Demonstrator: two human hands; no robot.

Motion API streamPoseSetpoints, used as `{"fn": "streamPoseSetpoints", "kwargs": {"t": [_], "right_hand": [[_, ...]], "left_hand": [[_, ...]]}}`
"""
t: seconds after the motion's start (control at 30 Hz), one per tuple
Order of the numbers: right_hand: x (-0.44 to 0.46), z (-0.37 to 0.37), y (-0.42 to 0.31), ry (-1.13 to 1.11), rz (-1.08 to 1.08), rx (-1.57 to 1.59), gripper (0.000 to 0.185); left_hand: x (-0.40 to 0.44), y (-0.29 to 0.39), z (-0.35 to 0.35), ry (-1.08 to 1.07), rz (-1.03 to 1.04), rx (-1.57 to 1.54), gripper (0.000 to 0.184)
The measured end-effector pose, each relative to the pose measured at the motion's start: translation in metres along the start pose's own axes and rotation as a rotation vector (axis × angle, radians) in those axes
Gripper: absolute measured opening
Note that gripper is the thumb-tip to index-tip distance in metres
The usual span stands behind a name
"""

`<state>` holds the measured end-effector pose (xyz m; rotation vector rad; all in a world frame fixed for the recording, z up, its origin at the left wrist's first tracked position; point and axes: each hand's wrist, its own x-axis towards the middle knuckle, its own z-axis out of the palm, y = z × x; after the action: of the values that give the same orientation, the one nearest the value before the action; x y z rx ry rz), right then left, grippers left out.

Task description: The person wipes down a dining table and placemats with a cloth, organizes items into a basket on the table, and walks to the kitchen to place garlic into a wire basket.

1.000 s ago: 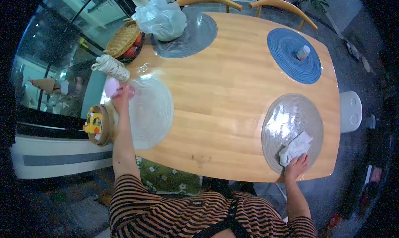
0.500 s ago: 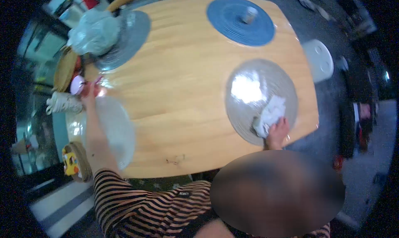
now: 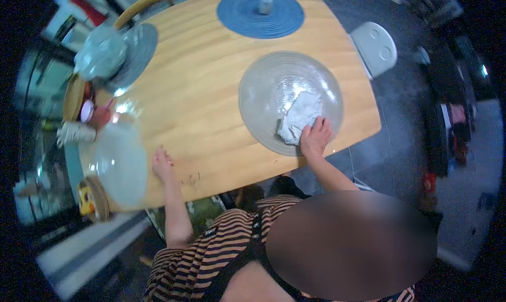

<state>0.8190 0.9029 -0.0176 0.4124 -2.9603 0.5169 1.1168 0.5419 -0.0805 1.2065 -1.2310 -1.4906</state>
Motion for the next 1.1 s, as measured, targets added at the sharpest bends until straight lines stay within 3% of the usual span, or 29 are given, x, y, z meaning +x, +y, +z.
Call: {"fn": "streamPoseSetpoints", "kwargs": {"t": [0.07,0.17,0.27,0.4,0.53,0.67,0.83,0.93,1.0,1.07,1.1], "right_hand": [[0.007,-0.012,0.002,-0.097,-0.043,0.162,0.059],[0.008,-0.033,-0.014,-0.038,-0.341,0.123,0.067],[0.013,-0.021,-0.027,-0.15,-0.457,0.051,0.07],[-0.006,-0.016,-0.047,-0.447,-0.755,0.243,0.067],[-0.05,0.012,-0.116,-0.581,-1.228,0.313,0.063],[-0.057,0.046,-0.23,-0.512,-1.371,0.408,0.056],[-0.032,0.096,-0.335,-0.317,-1.267,0.501,0.048],[0.013,0.112,-0.34,-0.416,-1.208,0.409,0.039],[0.058,0.091,-0.319,-0.176,-0.892,0.479,0.032],[0.124,0.078,-0.275,-0.231,-0.546,0.517,0.026],[0.161,0.092,-0.235,-0.044,-0.474,0.413,0.023]], "left_hand": [[-0.058,0.065,0.031,0.15,-0.106,0.059,0.018],[-0.078,0.05,-0.005,0.195,0.086,0.341,0.021],[-0.103,0.054,-0.006,0.308,-0.061,0.144,0.023],[-0.105,0.025,-0.009,0.257,0.172,0.532,0.024],[-0.114,0.029,0.013,0.29,0.361,0.731,0.023],[-0.119,0.043,0.019,0.286,0.391,0.729,0.021],[-0.117,0.034,0.015,0.275,0.404,0.715,0.018],[-0.12,0.035,0.017,0.247,0.376,0.627,0.018],[-0.119,0.034,0.016,0.236,0.378,0.628,0.017],[-0.118,0.032,0.012,0.218,0.401,0.693,0.017],[-0.118,0.033,0.013,0.219,0.396,0.673,0.017]]}}
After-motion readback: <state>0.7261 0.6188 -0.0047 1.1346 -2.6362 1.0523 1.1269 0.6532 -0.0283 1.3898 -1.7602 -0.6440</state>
